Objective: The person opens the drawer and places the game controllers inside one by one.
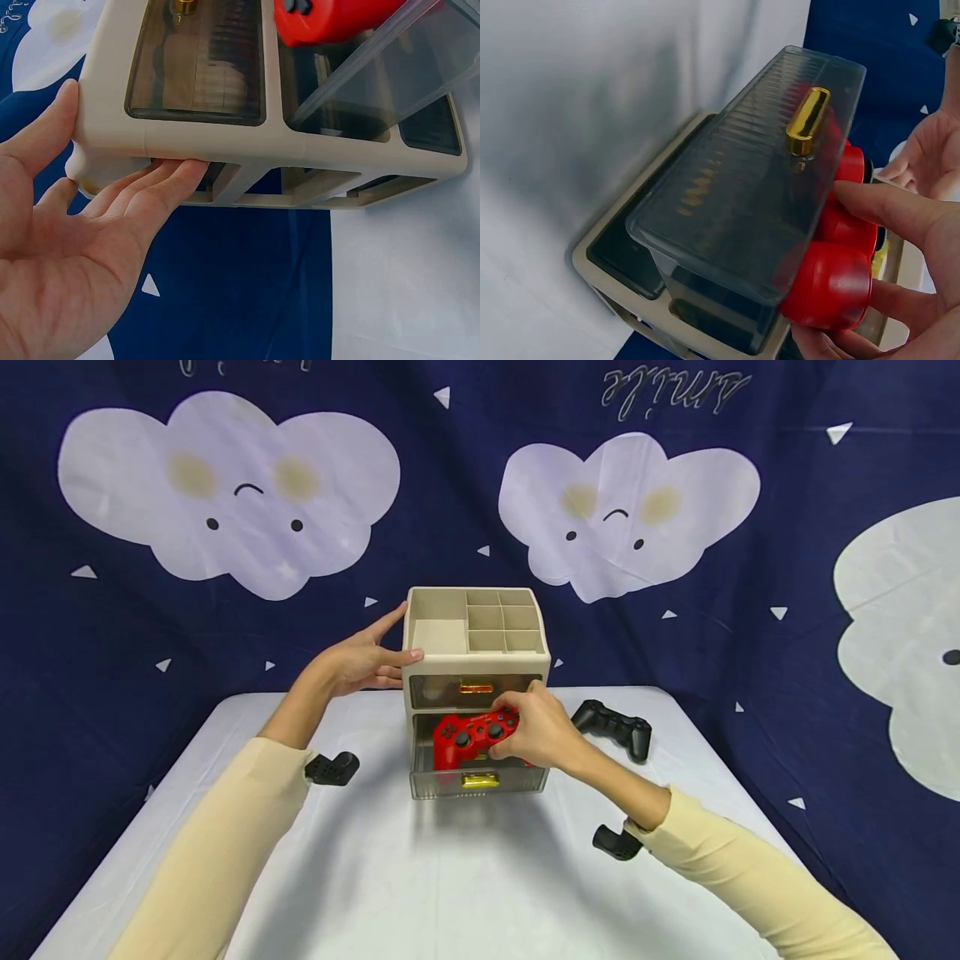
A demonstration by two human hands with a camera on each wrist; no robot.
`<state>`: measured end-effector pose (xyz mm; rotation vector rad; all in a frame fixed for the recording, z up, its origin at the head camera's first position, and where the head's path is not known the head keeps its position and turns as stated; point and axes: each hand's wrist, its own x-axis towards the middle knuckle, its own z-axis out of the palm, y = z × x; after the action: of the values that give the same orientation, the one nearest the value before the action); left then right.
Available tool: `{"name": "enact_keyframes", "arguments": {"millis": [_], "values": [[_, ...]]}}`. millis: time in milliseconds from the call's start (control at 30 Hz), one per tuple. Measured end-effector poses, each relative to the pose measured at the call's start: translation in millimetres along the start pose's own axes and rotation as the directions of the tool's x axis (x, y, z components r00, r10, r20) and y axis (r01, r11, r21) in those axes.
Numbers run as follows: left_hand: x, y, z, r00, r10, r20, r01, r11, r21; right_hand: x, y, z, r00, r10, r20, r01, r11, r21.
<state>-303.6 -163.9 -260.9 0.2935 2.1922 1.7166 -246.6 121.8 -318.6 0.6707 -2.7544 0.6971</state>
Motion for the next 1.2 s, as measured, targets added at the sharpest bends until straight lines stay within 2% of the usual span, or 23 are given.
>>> {"name": "enact_keyframes", "arguments": {"millis": [633, 1200], "values": [[-0.3, -1.9, -0.5, 1.0, -0.003, -0.007, 0.003, 1.0, -0.004, -0.2, 5, 14, 0.996, 0.066, 0.053, -0.066, 0.998, -0.003], [1.0, -0.6, 0.9, 1.0, -0.003, -0.012, 0.003, 1.0, 0.0, -2.2, 15, 22, 0.995, 0.017, 0.098, -0.017, 1.0, 0.001]]}}
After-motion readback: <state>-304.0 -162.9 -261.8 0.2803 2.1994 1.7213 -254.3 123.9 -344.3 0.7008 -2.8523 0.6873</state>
